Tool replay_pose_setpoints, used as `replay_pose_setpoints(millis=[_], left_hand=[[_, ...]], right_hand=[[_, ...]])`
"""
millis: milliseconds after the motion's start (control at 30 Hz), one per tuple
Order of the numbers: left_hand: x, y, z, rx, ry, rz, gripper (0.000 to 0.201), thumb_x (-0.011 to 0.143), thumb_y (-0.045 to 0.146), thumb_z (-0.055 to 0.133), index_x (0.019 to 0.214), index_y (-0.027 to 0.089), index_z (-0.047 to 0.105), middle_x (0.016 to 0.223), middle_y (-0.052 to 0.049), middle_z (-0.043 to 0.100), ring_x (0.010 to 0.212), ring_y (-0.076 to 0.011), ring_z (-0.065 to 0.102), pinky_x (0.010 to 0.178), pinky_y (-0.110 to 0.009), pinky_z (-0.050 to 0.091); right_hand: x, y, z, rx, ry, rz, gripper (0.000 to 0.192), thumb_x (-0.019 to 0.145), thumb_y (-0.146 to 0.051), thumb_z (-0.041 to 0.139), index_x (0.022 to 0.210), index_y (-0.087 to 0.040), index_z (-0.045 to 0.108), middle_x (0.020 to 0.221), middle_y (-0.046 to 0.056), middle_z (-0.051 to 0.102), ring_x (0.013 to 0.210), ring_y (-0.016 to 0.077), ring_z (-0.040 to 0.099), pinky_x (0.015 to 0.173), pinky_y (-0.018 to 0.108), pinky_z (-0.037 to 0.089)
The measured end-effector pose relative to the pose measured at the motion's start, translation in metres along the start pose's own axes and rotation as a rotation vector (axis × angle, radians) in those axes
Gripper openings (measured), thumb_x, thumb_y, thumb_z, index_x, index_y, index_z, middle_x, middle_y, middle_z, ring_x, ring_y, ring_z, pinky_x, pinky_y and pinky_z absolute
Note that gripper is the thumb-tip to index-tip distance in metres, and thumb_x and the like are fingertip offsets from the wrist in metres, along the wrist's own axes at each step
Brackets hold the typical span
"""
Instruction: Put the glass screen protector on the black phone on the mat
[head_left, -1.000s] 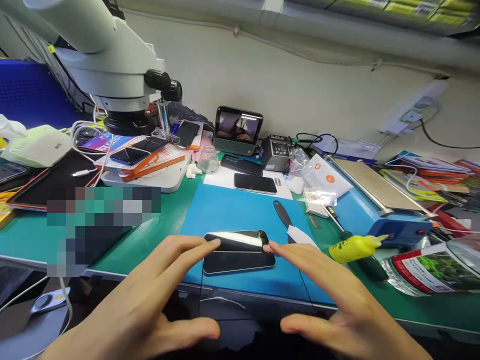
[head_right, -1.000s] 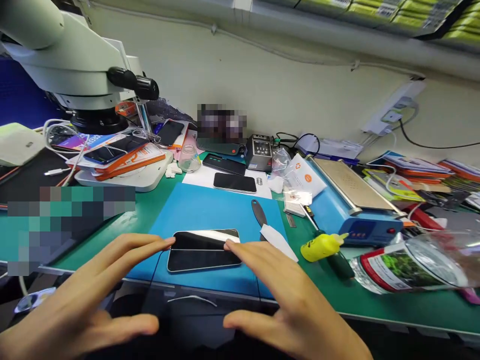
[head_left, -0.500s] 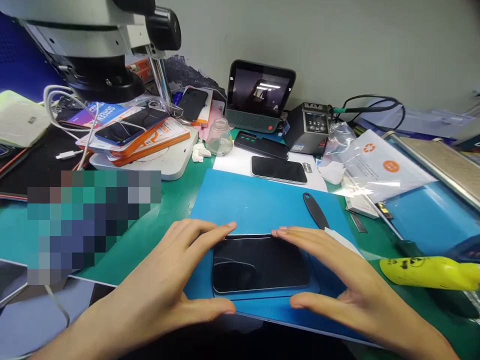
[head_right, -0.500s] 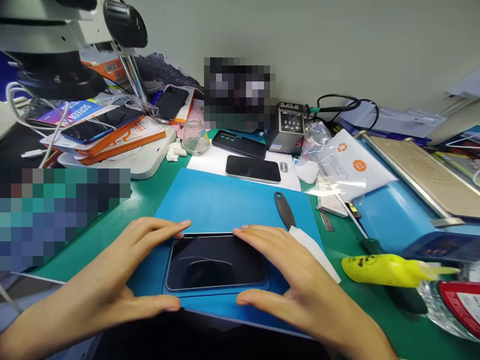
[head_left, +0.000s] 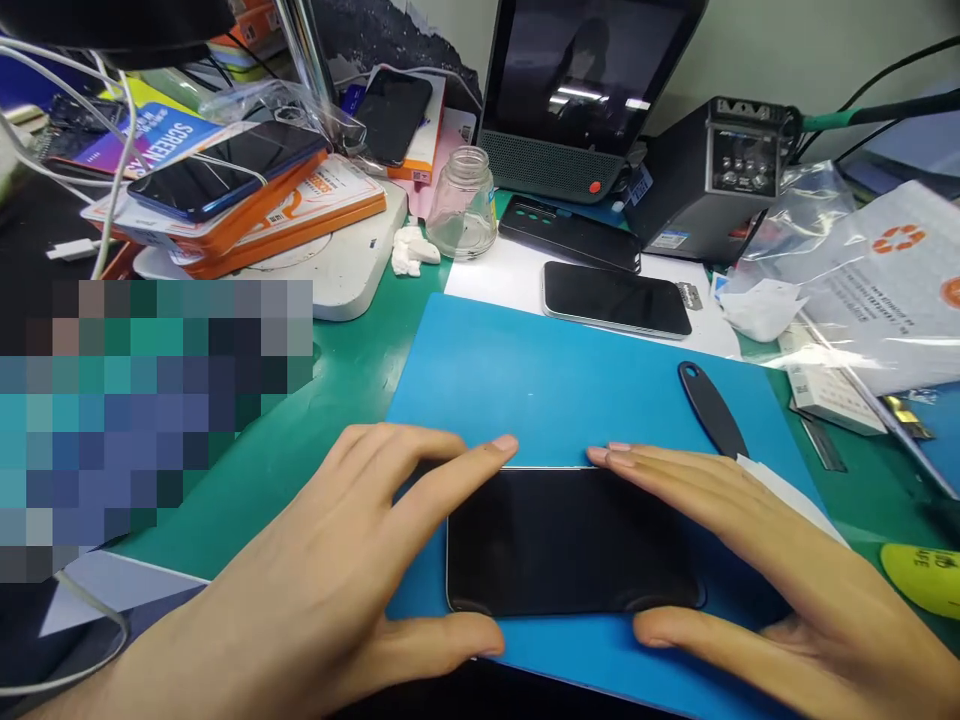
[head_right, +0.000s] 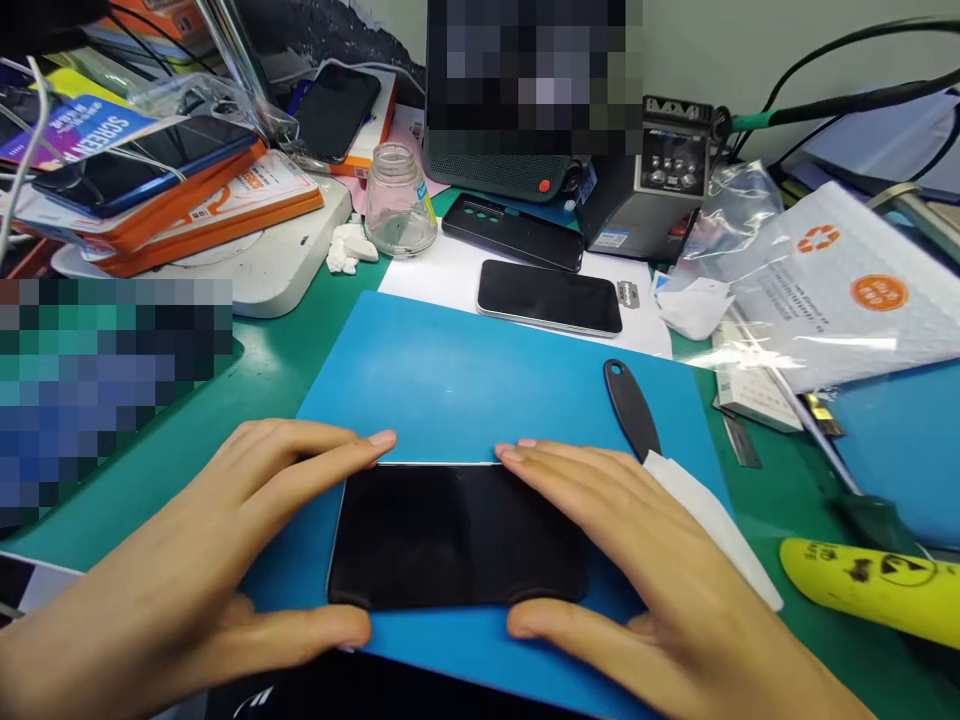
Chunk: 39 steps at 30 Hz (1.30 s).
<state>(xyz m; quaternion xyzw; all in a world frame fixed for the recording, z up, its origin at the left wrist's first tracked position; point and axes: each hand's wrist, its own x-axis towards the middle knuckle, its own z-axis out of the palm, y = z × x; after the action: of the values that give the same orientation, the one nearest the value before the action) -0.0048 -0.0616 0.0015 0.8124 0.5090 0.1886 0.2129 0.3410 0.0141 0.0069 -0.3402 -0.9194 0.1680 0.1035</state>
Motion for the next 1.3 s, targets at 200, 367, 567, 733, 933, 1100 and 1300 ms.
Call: replay_pose_setpoints(millis=[200,367,567,733,933,1100,1300], left_hand=[[0.000,-0.001,0.002,0.019,0.008,0.013,0.089,0.099,0.051,0.075,0.170,0.034,0.024,0.150,-0.004,0.054,0.136,-0.0254,0.049,0.111,-0.033,0.042],[0.002,0.000,0.001,0.038,0.011,0.041,0.091,0.099,0.052,0.075,0.170,0.028,0.023,0.149,-0.005,0.056,0.135,-0.0242,0.049,0.114,-0.033,0.040],[0.003,0.000,0.001,0.045,0.019,0.045,0.090,0.098,0.054,0.075,0.169,0.025,0.026,0.147,-0.005,0.059,0.132,-0.0244,0.052,0.113,-0.035,0.044],[0.006,0.000,0.000,0.021,0.021,0.025,0.085,0.099,0.058,0.072,0.167,0.026,0.030,0.145,-0.005,0.060,0.131,-0.0249,0.054,0.110,-0.037,0.048],[0.012,0.000,-0.001,-0.018,0.039,0.003,0.086,0.097,0.058,0.075,0.164,0.025,0.034,0.143,-0.005,0.064,0.130,-0.0242,0.058,0.110,-0.036,0.048],[0.009,0.002,0.000,0.011,0.069,0.006,0.090,0.095,0.062,0.075,0.163,0.022,0.032,0.141,-0.005,0.066,0.129,-0.0239,0.060,0.110,-0.035,0.048],[0.007,0.003,0.001,0.104,0.125,0.005,0.093,0.091,0.070,0.075,0.158,0.018,0.037,0.135,-0.007,0.069,0.123,-0.0271,0.061,0.107,-0.041,0.046]], right_hand=[[-0.002,0.004,0.005,-0.044,0.016,-0.024,0.083,0.091,-0.058,0.077,0.163,-0.032,0.045,0.157,0.006,0.064,0.137,0.0341,0.067,0.117,0.046,0.056],[0.000,0.004,0.004,-0.049,0.046,-0.069,0.084,0.092,-0.056,0.075,0.165,-0.032,0.043,0.155,0.004,0.065,0.134,0.0338,0.069,0.115,0.046,0.060],[-0.003,0.007,0.005,-0.056,0.036,-0.071,0.080,0.091,-0.050,0.074,0.164,-0.030,0.046,0.155,0.006,0.066,0.133,0.0356,0.069,0.111,0.050,0.064],[-0.007,0.010,0.008,-0.052,0.040,-0.046,0.084,0.090,-0.047,0.076,0.165,-0.031,0.044,0.157,0.006,0.064,0.133,0.0371,0.069,0.110,0.052,0.065],[-0.014,0.011,0.008,-0.070,0.017,0.008,0.081,0.089,-0.050,0.075,0.163,-0.033,0.046,0.157,0.006,0.063,0.137,0.0398,0.065,0.113,0.058,0.062],[-0.010,0.012,0.009,-0.076,0.029,-0.005,0.079,0.090,-0.051,0.074,0.162,-0.031,0.048,0.156,0.006,0.064,0.136,0.0372,0.068,0.115,0.053,0.061],[-0.007,0.010,0.010,-0.115,0.080,-0.045,0.080,0.089,-0.055,0.075,0.161,-0.031,0.051,0.153,0.005,0.068,0.128,0.0384,0.073,0.105,0.052,0.067]])
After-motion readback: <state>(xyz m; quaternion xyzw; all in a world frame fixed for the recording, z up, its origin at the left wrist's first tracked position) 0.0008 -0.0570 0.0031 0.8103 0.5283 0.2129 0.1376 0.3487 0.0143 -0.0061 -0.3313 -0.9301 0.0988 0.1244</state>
